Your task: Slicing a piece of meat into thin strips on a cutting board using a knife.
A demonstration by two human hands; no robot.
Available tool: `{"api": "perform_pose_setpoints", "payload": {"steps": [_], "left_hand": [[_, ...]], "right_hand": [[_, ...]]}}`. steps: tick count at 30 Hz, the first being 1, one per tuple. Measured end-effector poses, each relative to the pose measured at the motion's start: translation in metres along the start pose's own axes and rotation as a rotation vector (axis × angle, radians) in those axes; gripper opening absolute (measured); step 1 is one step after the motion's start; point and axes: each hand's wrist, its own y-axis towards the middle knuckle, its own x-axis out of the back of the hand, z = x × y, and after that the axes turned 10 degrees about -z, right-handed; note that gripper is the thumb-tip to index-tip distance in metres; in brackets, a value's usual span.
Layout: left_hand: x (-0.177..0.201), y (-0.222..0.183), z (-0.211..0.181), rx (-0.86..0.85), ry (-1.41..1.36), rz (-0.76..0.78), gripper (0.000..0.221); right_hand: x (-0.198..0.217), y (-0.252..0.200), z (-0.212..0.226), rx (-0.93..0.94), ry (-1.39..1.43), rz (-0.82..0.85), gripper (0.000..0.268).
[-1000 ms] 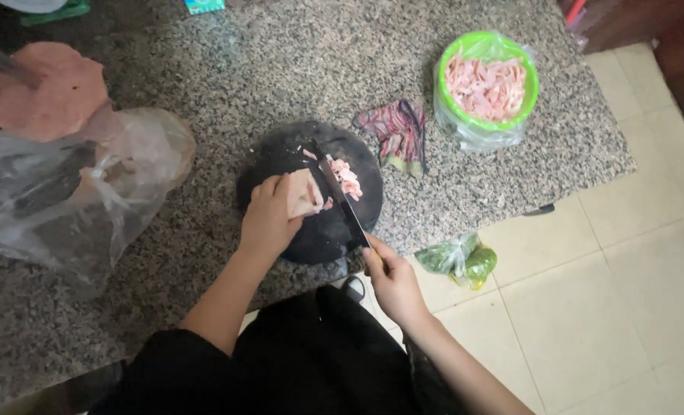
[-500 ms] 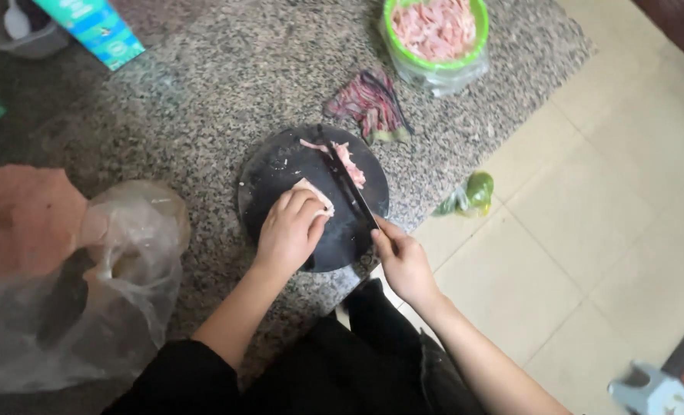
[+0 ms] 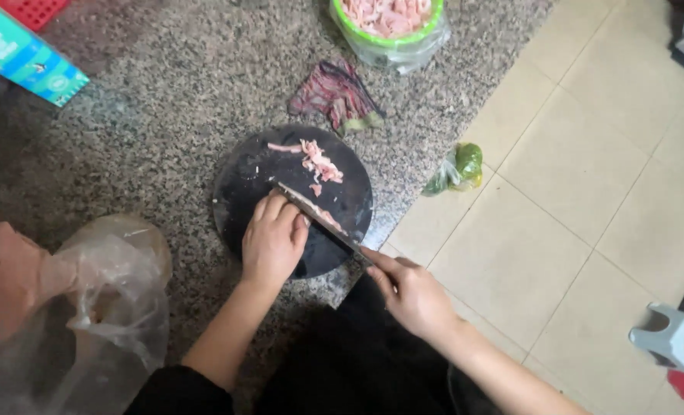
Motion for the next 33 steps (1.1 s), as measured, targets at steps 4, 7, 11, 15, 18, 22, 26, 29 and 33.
{"api": "perform_pose_setpoints", "payload": {"steps": [4, 7, 11, 15, 18, 22, 26, 29, 33], "left_hand": [[-0.001, -0.003, 0.004, 0.005, 0.028, -0.036, 0.013], [-0.002, -0.006, 0.006, 0.011, 0.019, -0.011, 0.013], [-0.011, -0.008, 0.011, 0.010, -0.032, -0.009, 0.011], [0.002, -0.001, 0.000, 0.050, -0.043, -0.012, 0.014], [0.001, 0.006, 0.000, 0.082, -0.064, -0.015, 0.018], [0.002, 0.006, -0.003, 0.095, -0.064, -0.026, 0.018], [-0.005, 0.002, 0.003, 0.084, -0.082, -0.036, 0.016], [0.003, 0.004, -0.002, 0.082, -0.069, -0.057, 0.015], [0.010, 0.006, -0.007, 0.124, -0.102, 0.026, 0.008]], "right_hand": [[0.009, -0.004, 0.009, -0.027, -0.014, -0.027, 0.035], [0.011, -0.004, 0.008, -0.008, -0.023, -0.037, 0.036], [0.011, 0.012, 0.015, -0.011, -0.012, 0.004, 0.036], [-0.001, 0.036, 0.018, 0.020, 0.047, 0.023, 0.036], [-0.014, 0.063, 0.027, 0.062, 0.122, 0.018, 0.036], [-0.023, 0.072, 0.032, 0.018, 0.175, 0.050, 0.037], [-0.018, 0.069, 0.027, -0.054, 0.220, 0.065, 0.038], [-0.008, 0.051, 0.015, -0.110, 0.141, -0.012, 0.038], [0.003, 0.024, 0.001, 0.007, 0.001, 0.071, 0.044]]}}
